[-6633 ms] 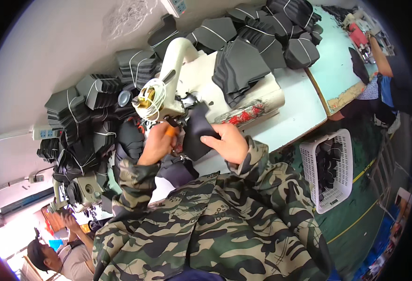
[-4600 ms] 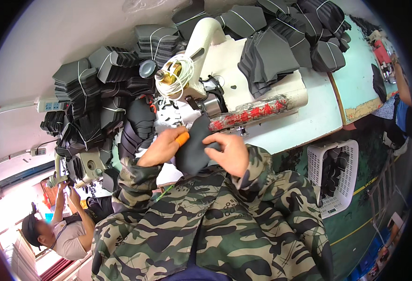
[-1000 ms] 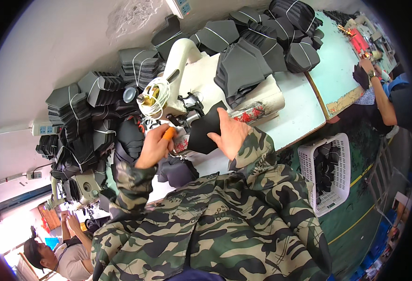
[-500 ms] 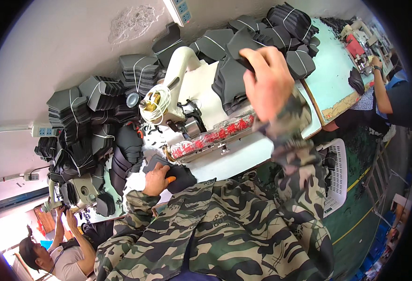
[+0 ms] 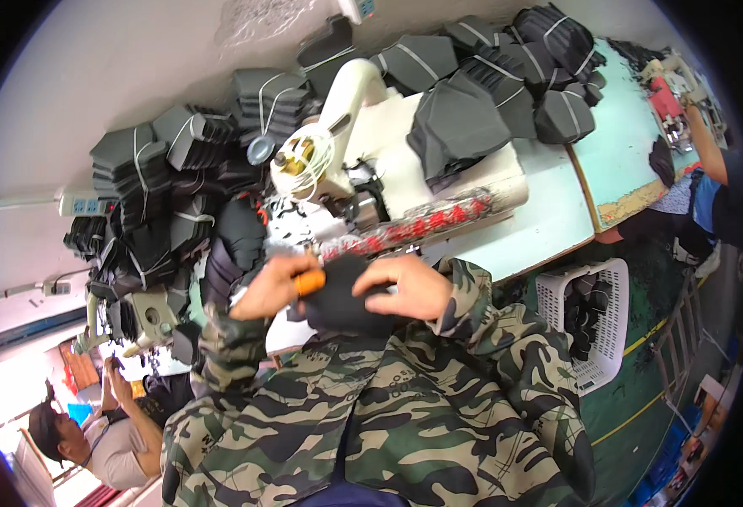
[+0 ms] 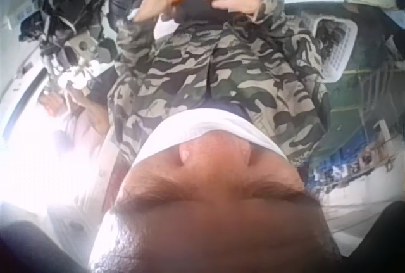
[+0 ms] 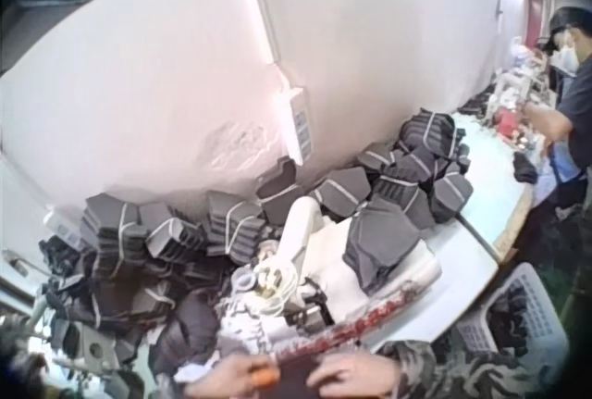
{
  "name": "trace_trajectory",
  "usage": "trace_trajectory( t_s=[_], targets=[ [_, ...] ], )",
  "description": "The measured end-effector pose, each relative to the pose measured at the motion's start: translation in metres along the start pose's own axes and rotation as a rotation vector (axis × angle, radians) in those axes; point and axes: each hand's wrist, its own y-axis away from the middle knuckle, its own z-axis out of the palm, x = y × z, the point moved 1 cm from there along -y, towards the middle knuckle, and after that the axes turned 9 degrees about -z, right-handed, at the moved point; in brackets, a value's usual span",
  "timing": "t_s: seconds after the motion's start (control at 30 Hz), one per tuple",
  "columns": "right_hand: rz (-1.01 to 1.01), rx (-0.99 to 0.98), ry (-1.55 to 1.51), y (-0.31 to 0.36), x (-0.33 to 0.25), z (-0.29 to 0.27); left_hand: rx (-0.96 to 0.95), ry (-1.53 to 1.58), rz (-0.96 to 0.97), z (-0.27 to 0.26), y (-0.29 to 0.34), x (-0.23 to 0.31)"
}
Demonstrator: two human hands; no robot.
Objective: The person separates shoe pieces from a stack by hand, feeds the edge of each piece through a skiving machine, and stacks them on the work table.
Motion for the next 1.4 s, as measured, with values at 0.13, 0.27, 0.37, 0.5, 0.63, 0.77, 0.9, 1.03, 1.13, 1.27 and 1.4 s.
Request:
trace_trajectory(
  t_s=[0.13,0.27,0.37,0.5,0.63,0.77,0.9,1.03,1.13,1.27,1.4],
  targets=[
    [0.192,0.433,-0.138,-0.012,0.024,0.030,0.133,-0.138,-0.133,-0.021,-0.024,0.001],
    [0.201,0.447,-0.192,-0.019,0.029,0.039,0.140,-0.316,-0.130,-0.035,-0.034,0.020],
    [0.149,0.589,-0.160,-0.012,0.020,0.043,0.122,-0.441,-0.002,-0.039,-0.055,0.024],
    [-0.073,0.527,0.455,-0.002,-0.017,0.003,0.182,-0.553,0.204,-0.030,-0.071,0.040],
    [0.042,0.298,0.786,-0.025,-0.053,-0.044,0.297,-0.529,0.110,-0.012,-0.058,0.037],
    [-0.027,0.571,0.326,-0.006,-0.043,-0.030,-0.231,0.218,-0.153,0.019,-0.022,0.002],
    [0.204,0.348,-0.045,0.007,-0.014,0.019,-0.075,0.331,-0.095,0.026,-0.018,-0.011],
    [0.288,0.430,-0.418,-0.005,0.013,0.043,0.057,-0.155,-0.089,-0.006,-0.025,-0.012],
    [0.275,0.435,-0.464,-0.016,0.005,0.049,0.155,-0.358,-0.047,-0.020,-0.030,0.004],
    [0.280,0.377,-0.242,-0.019,0.005,0.046,0.167,-0.502,0.021,-0.033,-0.049,0.013],
    [0.135,0.779,-0.237,-0.002,0.011,0.030,0.331,-0.552,0.323,-0.020,-0.066,0.048]
  ],
)
